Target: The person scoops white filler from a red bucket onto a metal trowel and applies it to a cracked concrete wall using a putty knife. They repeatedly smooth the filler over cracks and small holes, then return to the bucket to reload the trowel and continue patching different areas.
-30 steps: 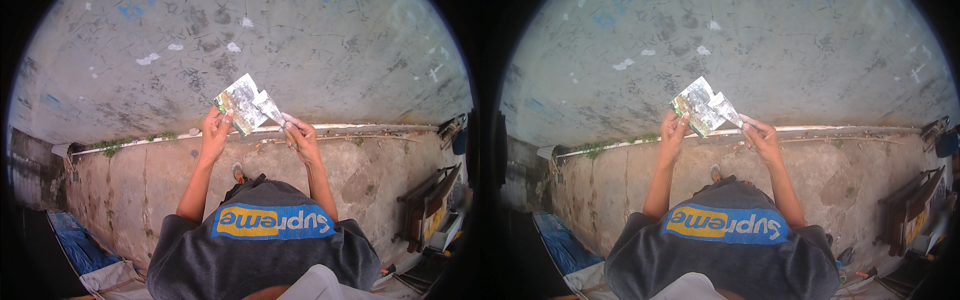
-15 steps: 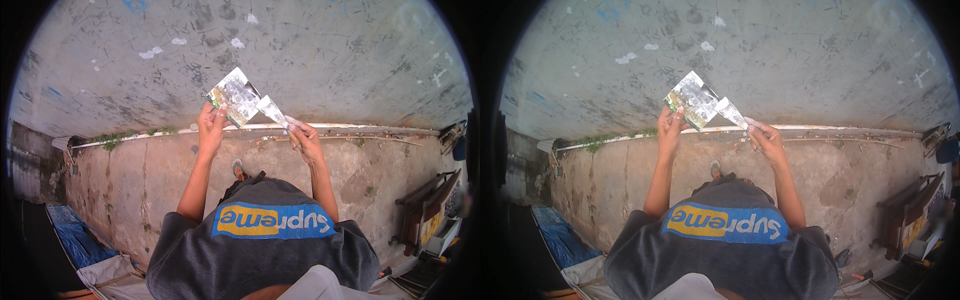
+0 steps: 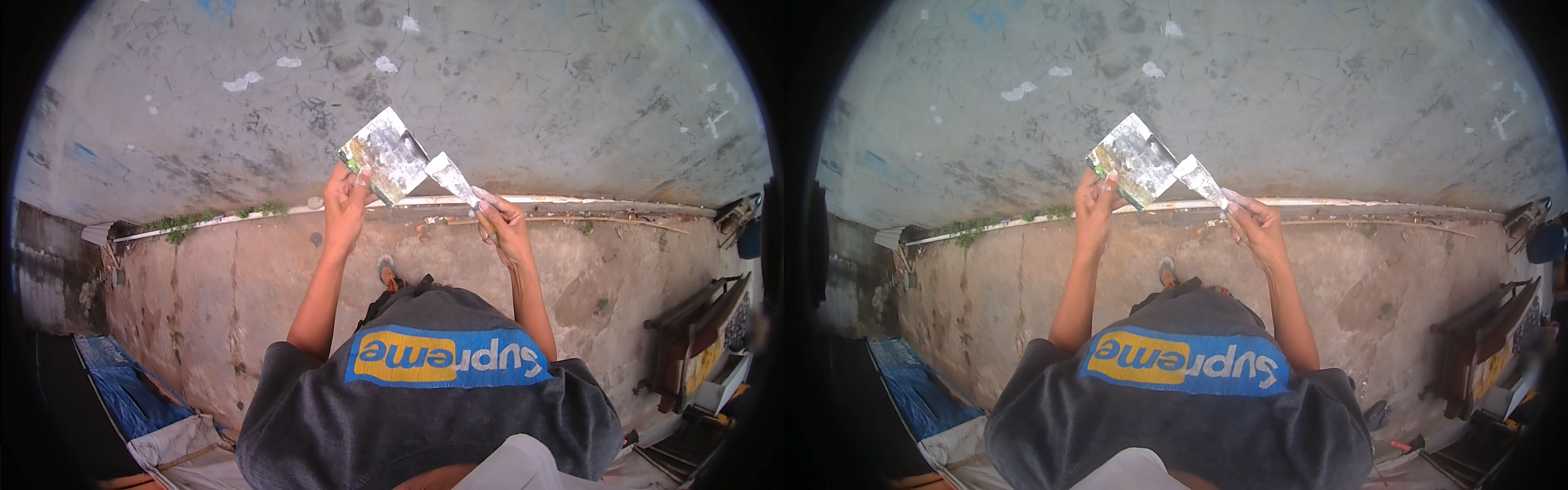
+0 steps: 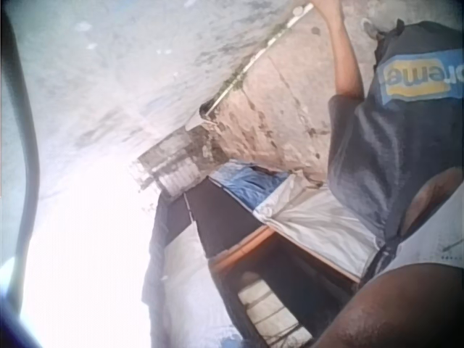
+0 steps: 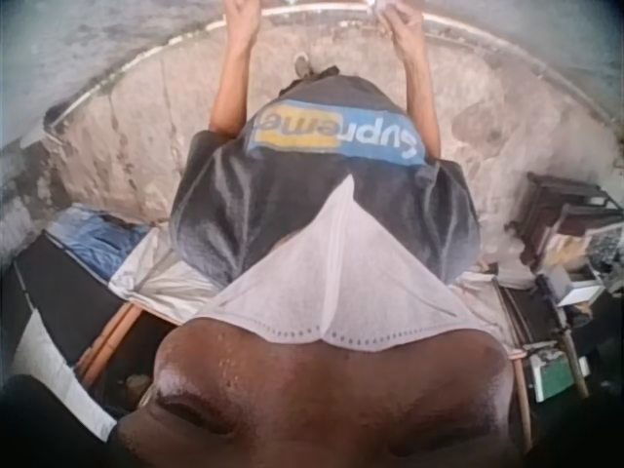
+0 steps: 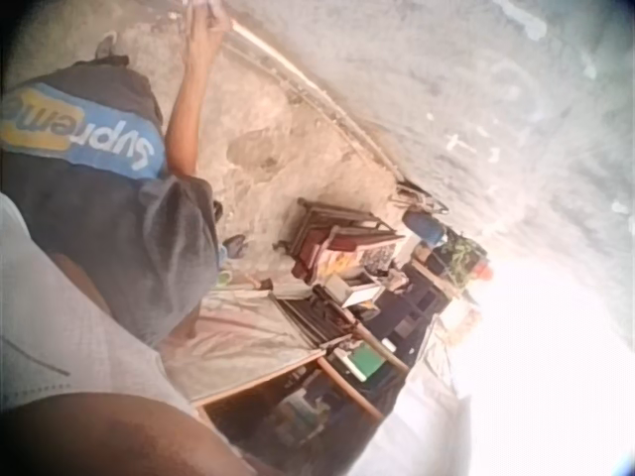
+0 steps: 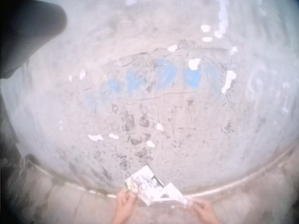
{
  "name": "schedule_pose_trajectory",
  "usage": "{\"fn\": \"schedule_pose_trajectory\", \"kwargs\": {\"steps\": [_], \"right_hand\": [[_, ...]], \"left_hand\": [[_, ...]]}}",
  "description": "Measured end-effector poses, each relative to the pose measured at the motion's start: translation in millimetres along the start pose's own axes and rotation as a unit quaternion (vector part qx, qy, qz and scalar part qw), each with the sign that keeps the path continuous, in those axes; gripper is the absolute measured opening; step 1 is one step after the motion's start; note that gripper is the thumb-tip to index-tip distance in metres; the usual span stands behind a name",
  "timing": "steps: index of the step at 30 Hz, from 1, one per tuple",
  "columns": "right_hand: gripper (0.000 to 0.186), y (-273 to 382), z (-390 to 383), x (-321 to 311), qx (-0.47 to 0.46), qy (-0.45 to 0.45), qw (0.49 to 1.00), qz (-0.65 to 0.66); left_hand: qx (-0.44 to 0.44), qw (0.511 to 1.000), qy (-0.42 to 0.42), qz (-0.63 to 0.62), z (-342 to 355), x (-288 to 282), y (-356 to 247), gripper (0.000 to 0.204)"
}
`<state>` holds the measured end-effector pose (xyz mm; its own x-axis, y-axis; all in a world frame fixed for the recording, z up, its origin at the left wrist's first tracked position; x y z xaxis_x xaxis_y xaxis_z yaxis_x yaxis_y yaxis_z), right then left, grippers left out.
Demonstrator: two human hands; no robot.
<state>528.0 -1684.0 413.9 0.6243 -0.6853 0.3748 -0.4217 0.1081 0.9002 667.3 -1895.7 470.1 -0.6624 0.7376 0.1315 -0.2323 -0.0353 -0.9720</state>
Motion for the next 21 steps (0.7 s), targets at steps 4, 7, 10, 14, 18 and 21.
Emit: {"fn": "schedule_pose_trajectory", "kwargs": {"steps": [4,7,10,14,18,21], "right_hand": [[0.035,-7.5,-0.6,0.2,0.019,-0.005,1.0,0.004],[0.035,-7.1,1.3,6.3,0.011,0.002,1.0,0.002],[0.036,-2.2,4.1,14.1,0.011,0.009,1.0,0.001],[0.034,5.3,9.2,32.8,-0.016,0.035,0.999,-0.001],[0.036,15.9,14.3,50.1,-0.02,0.064,0.998,0.017],[0.036,23.7,17.1,58.2,-0.032,0.101,0.994,0.041]], "left_hand": [[0.005,1.0,0.002,-0.005,-0.7,0.4,-1.6,0.033],[0.003,0.999,0.003,0.043,-2.4,-0.9,-7.1,0.031],[0.016,0.999,0.027,0.029,-0.4,-4.0,-6.3,0.03],[-0.048,0.996,0.041,0.06,-12.5,0.0,-5.3,0.031],[0.009,0.997,0.045,0.054,-17.4,-6.3,-0.7,0.031],[0.015,0.996,0.062,0.062,-25.1,-9.9,1.7,0.031]]}}
Point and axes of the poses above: each hand's wrist, its own z-axis towards the middle knuckle, its own x-axis out of the palm, y = z × x, the point moved 1 cm from there along z, towards the middle knuckle, and after that the axes turned 6 degrees about x, right-handed, at the moved point
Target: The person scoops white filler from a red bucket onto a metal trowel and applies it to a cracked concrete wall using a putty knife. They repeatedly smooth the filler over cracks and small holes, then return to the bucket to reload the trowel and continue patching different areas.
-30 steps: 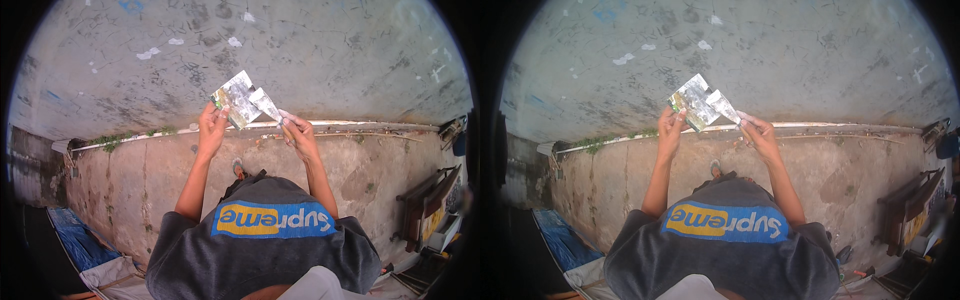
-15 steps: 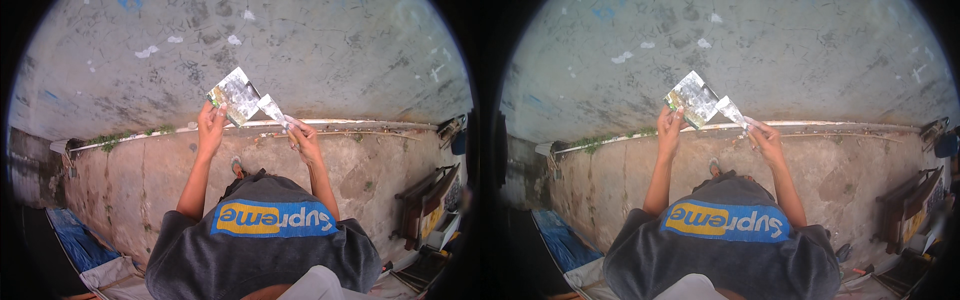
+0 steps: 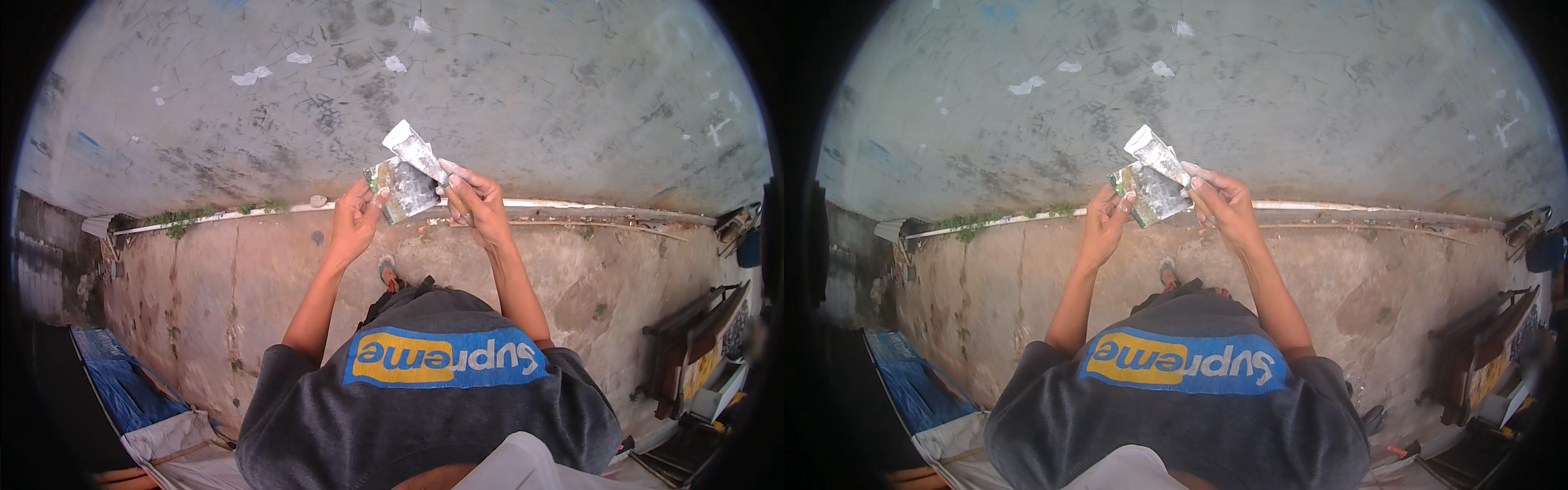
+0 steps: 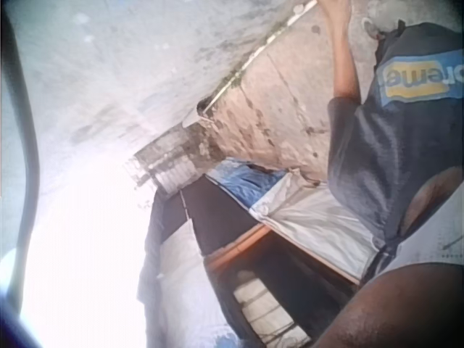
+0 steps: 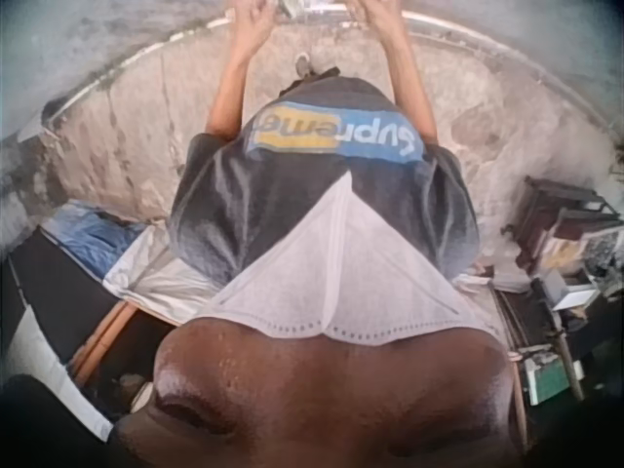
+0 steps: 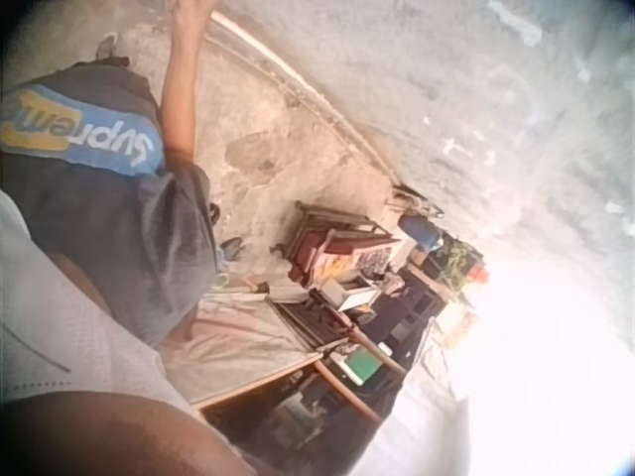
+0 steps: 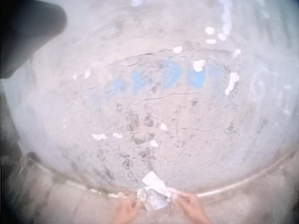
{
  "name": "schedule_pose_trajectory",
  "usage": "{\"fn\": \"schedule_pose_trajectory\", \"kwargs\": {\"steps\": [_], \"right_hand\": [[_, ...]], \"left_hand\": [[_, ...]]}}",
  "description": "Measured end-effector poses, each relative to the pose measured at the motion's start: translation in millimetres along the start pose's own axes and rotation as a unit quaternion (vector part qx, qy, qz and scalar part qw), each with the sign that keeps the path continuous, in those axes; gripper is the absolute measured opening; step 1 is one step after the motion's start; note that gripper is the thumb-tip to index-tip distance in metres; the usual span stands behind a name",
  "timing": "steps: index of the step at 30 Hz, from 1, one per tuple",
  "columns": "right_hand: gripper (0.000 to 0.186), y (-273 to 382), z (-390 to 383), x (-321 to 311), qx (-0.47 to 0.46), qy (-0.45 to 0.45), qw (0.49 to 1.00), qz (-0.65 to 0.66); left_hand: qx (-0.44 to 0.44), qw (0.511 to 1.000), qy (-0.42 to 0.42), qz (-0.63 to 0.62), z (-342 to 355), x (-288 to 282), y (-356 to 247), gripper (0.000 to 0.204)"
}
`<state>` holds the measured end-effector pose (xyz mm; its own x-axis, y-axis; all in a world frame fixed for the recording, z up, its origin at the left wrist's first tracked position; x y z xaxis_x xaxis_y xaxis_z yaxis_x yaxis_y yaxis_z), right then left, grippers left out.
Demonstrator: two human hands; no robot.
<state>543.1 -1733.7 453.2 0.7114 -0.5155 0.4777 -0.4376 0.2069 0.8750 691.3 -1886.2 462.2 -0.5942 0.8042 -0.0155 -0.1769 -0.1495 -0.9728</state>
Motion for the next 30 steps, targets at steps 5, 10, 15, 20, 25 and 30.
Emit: {"fn": "schedule_pose_trajectory", "kwargs": {"steps": [5,10,15,20,25,30], "right_hand": [[0.035,11.3,-10.8,1.4,-0.031,0.018,0.999,0.017],[0.035,-25.1,-18.1,-15.2,0.04,-0.032,0.999,-0.017],[0.035,-28.4,-11.1,-3.8,0.04,-0.038,0.998,0.025],[0.036,-7.0,4.8,8.6,-0.02,-0.026,0.999,0.01],[0.04,-6.9,5.7,-10.9,-0.065,-0.036,0.997,-0.009],[0.042,-24.6,-12.1,-17.4,-0.028,-0.015,0.999,-0.029]], "left_hand": [[0.012,0.995,-0.071,-0.065,-6.4,-7.6,0.4,0.03],[-0.038,0.993,-0.105,-0.027,-6.8,-9.8,-10.3,0.028],[0.039,0.996,-0.083,0.016,-12.9,-12.1,5.8,0.024],[0.034,0.978,-0.039,0.201,-22.4,-21.2,31.4,0.018],[-0.018,0.993,-0.112,0.011,-13.6,-17.5,-1.1,0.021],[-0.117,0.949,-0.148,-0.251,-10.0,-25.3,7.9,0.03]]}}
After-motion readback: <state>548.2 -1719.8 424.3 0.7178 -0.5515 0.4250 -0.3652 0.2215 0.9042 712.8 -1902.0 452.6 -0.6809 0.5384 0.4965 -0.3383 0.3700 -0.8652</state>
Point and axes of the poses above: each hand's wrist, its own z-axis towards the middle knuckle, its own x-axis out of the palm, y = z × x, the point moved 1 cm from there along z, towards the middle knuckle, and after that the axes turned 6 degrees about x, right-handed, at the moved point
